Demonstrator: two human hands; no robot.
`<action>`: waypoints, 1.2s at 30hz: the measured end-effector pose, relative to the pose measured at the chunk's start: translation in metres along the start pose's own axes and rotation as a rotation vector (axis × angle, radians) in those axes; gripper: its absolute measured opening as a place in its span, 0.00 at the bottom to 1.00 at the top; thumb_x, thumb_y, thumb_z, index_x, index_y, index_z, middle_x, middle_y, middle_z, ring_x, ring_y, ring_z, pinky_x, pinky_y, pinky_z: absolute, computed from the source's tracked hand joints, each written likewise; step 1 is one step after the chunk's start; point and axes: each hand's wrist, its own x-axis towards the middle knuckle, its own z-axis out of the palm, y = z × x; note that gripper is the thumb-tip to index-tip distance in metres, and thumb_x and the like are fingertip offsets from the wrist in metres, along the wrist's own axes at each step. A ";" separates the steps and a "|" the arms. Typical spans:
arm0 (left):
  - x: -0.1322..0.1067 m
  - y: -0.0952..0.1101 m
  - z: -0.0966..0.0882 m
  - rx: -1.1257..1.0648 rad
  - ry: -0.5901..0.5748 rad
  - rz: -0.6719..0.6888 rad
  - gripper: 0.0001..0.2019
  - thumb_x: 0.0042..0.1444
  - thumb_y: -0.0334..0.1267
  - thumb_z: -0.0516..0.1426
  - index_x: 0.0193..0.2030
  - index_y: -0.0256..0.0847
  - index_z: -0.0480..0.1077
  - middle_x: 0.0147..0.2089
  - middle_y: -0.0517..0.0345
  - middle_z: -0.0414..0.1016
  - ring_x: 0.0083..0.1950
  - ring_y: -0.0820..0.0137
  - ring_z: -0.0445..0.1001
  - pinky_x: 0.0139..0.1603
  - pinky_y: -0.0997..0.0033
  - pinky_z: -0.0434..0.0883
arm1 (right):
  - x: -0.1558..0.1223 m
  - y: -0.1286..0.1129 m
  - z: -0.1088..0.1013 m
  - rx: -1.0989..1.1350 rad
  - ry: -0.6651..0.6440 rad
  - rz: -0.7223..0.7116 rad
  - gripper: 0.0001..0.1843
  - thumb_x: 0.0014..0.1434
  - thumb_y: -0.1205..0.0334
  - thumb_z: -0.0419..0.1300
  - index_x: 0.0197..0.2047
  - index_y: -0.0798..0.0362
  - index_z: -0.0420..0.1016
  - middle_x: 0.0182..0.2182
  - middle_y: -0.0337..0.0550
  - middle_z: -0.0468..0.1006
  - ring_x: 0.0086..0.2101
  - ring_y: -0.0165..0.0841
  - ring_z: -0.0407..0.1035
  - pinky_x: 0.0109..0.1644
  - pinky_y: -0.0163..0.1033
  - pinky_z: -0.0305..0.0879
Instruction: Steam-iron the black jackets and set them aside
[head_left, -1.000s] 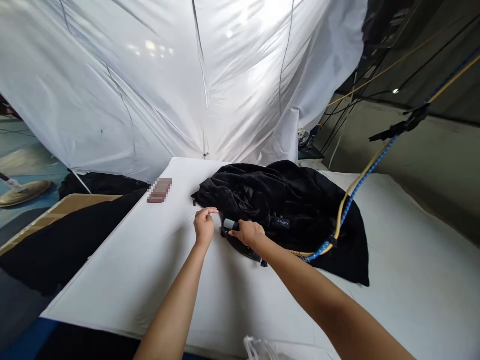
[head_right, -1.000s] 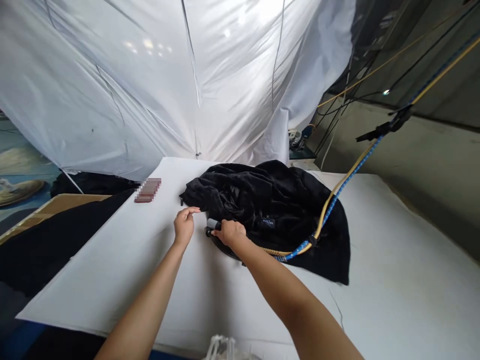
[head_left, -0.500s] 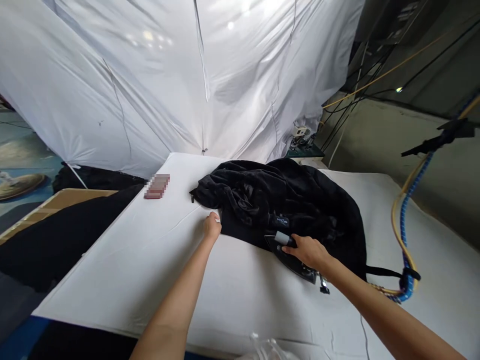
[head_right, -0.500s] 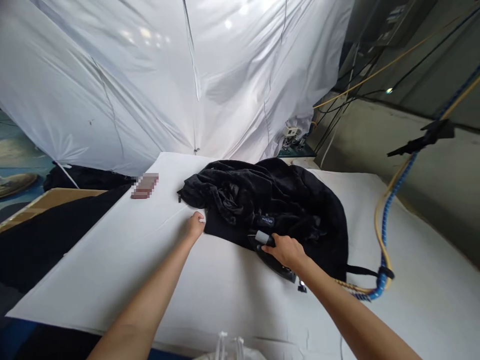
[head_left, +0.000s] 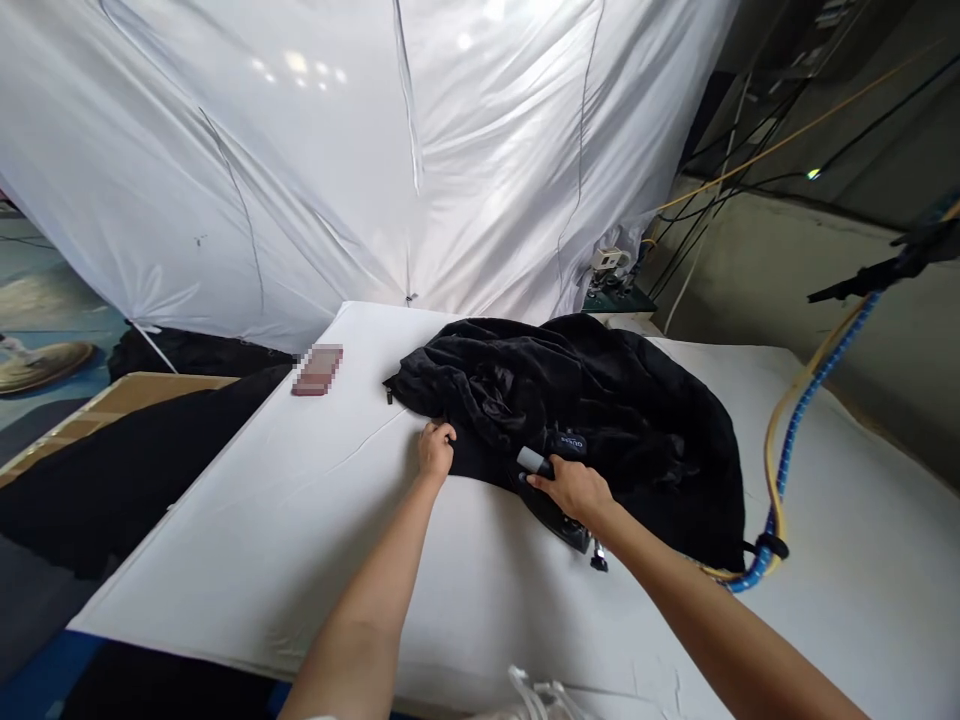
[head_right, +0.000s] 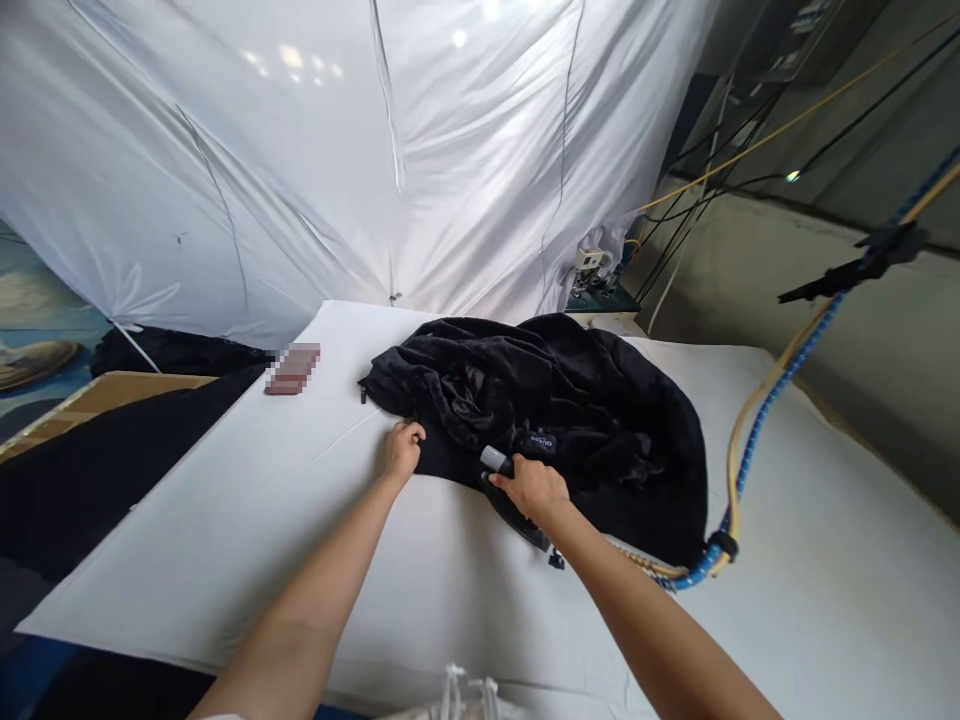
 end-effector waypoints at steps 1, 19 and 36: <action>0.000 -0.002 0.001 -0.016 -0.008 0.009 0.16 0.48 0.22 0.48 0.32 0.45 0.73 0.35 0.57 0.68 0.39 0.72 0.68 0.43 0.74 0.63 | 0.002 -0.004 0.000 0.001 0.000 0.002 0.27 0.52 0.37 0.47 0.43 0.49 0.69 0.37 0.47 0.76 0.40 0.43 0.69 0.39 0.43 0.62; 0.017 -0.008 -0.022 -0.160 -0.019 -0.166 0.18 0.46 0.24 0.49 0.36 0.48 0.75 0.37 0.59 0.73 0.40 0.71 0.70 0.43 0.72 0.65 | 0.050 -0.079 -0.008 0.006 -0.046 -0.134 0.32 0.47 0.35 0.51 0.45 0.50 0.72 0.44 0.50 0.74 0.44 0.45 0.68 0.43 0.45 0.64; -0.003 0.045 -0.027 -0.288 0.024 0.332 0.19 0.45 0.19 0.47 0.32 0.45 0.73 0.39 0.59 0.72 0.44 0.71 0.67 0.49 0.69 0.64 | 0.024 -0.015 0.001 0.021 0.004 0.037 0.32 0.48 0.34 0.49 0.44 0.50 0.71 0.41 0.51 0.75 0.43 0.45 0.69 0.41 0.45 0.64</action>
